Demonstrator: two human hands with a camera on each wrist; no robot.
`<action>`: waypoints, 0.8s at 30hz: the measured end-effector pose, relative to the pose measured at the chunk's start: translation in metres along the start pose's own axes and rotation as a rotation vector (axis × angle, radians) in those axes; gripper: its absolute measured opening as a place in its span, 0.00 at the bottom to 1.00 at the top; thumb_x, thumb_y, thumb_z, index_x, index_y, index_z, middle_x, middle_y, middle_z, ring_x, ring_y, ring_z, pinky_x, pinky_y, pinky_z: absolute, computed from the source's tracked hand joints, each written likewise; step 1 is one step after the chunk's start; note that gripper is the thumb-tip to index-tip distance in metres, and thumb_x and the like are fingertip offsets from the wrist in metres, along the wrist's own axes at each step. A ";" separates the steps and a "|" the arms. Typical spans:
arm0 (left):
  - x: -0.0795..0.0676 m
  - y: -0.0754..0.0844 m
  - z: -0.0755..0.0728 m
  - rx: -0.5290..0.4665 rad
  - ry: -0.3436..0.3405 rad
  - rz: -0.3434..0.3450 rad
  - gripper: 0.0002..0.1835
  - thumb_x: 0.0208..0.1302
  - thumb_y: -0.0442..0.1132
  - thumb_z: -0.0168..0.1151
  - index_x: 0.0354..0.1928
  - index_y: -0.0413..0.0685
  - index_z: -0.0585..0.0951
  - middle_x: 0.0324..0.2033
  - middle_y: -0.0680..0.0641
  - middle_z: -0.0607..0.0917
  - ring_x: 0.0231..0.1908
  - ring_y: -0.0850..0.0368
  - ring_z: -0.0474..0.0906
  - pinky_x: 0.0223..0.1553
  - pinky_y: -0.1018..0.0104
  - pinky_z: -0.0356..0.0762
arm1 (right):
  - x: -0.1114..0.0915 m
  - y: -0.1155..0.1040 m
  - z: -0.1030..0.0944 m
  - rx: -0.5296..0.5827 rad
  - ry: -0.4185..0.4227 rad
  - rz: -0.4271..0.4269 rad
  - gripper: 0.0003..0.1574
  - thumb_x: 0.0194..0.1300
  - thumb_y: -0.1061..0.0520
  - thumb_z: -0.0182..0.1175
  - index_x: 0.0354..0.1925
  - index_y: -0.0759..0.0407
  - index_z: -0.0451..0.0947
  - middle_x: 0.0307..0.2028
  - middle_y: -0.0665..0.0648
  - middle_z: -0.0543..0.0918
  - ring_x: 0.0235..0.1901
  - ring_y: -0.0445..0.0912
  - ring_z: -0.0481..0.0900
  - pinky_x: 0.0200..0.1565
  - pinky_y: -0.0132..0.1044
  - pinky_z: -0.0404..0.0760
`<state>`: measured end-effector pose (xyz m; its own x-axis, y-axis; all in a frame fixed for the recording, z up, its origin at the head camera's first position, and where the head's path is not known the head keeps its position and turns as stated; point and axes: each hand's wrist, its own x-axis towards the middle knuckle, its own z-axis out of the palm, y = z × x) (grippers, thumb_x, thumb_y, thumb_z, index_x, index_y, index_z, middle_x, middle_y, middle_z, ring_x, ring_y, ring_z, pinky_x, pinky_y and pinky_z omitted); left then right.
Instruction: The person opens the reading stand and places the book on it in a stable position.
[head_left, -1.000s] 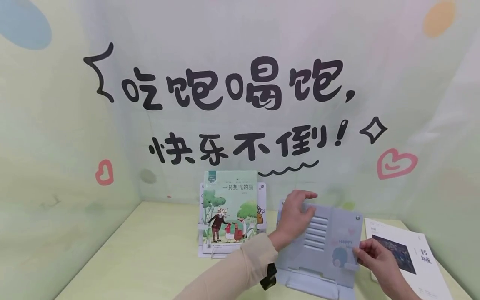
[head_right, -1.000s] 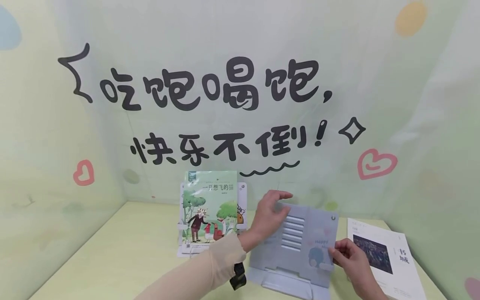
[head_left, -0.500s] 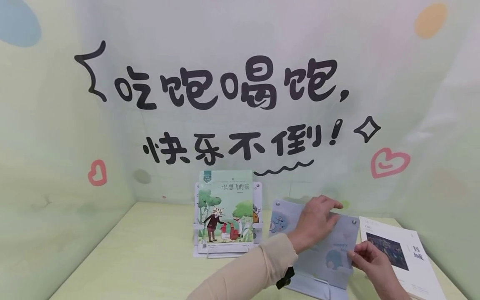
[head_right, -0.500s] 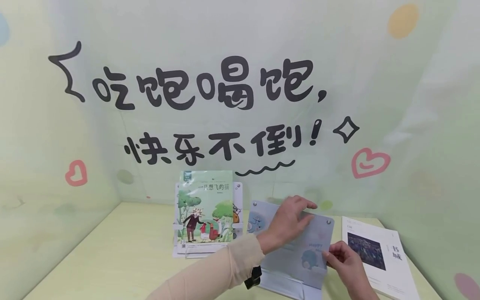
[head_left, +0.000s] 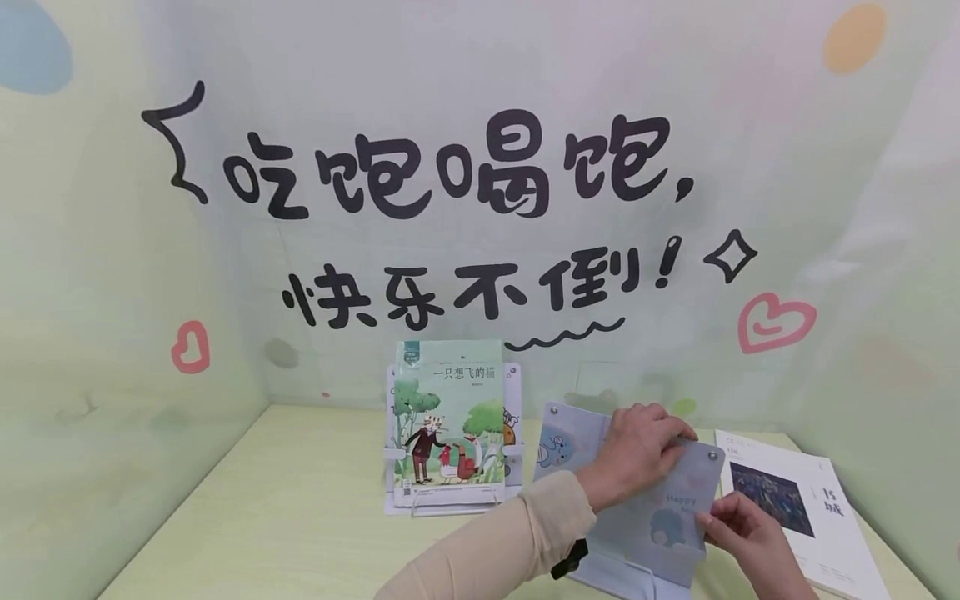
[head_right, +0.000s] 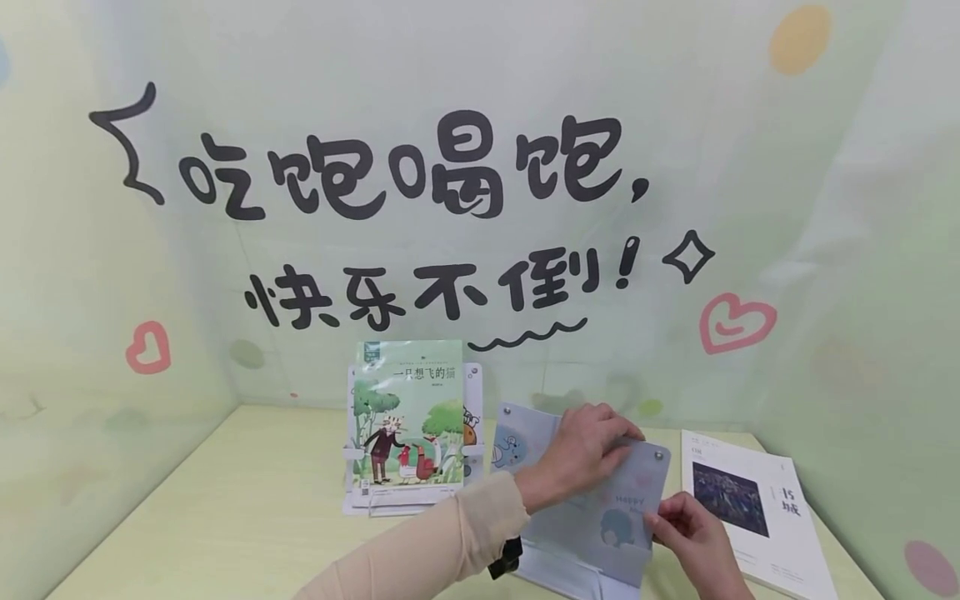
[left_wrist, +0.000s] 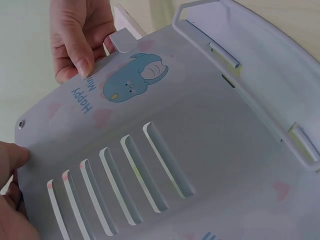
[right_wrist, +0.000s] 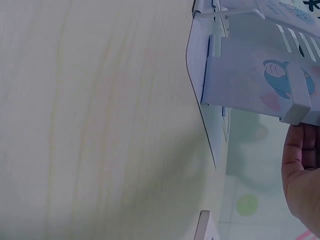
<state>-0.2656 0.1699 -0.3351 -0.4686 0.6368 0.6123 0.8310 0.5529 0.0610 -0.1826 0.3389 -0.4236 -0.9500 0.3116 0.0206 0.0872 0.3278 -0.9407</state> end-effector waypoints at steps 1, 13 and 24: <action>0.000 0.000 0.000 -0.014 0.000 0.005 0.08 0.61 0.46 0.62 0.42 0.66 0.83 0.35 0.64 0.81 0.34 0.71 0.71 0.36 0.82 0.57 | 0.000 0.002 -0.001 0.006 -0.015 0.011 0.12 0.63 0.61 0.60 0.37 0.69 0.69 0.29 0.51 0.76 0.31 0.37 0.78 0.38 0.33 0.82; -0.001 -0.007 0.008 -0.127 0.025 0.081 0.05 0.61 0.48 0.62 0.38 0.64 0.84 0.33 0.65 0.80 0.36 0.72 0.70 0.41 0.79 0.55 | 0.012 0.032 -0.031 0.447 -0.169 -0.163 0.12 0.71 0.63 0.47 0.38 0.55 0.78 0.32 0.47 0.79 0.34 0.38 0.80 0.38 0.30 0.81; -0.002 -0.012 0.010 -0.314 0.040 0.317 0.05 0.60 0.44 0.64 0.37 0.58 0.85 0.33 0.62 0.82 0.36 0.73 0.72 0.44 0.80 0.55 | 0.026 0.019 -0.036 -0.016 -0.031 0.009 0.14 0.70 0.61 0.50 0.45 0.73 0.72 0.31 0.47 0.80 0.31 0.34 0.79 0.37 0.30 0.81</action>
<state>-0.2773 0.1677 -0.3452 -0.1693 0.7238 0.6689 0.9853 0.1401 0.0978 -0.1947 0.3858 -0.4289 -0.9580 0.2866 0.0010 0.1006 0.3396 -0.9352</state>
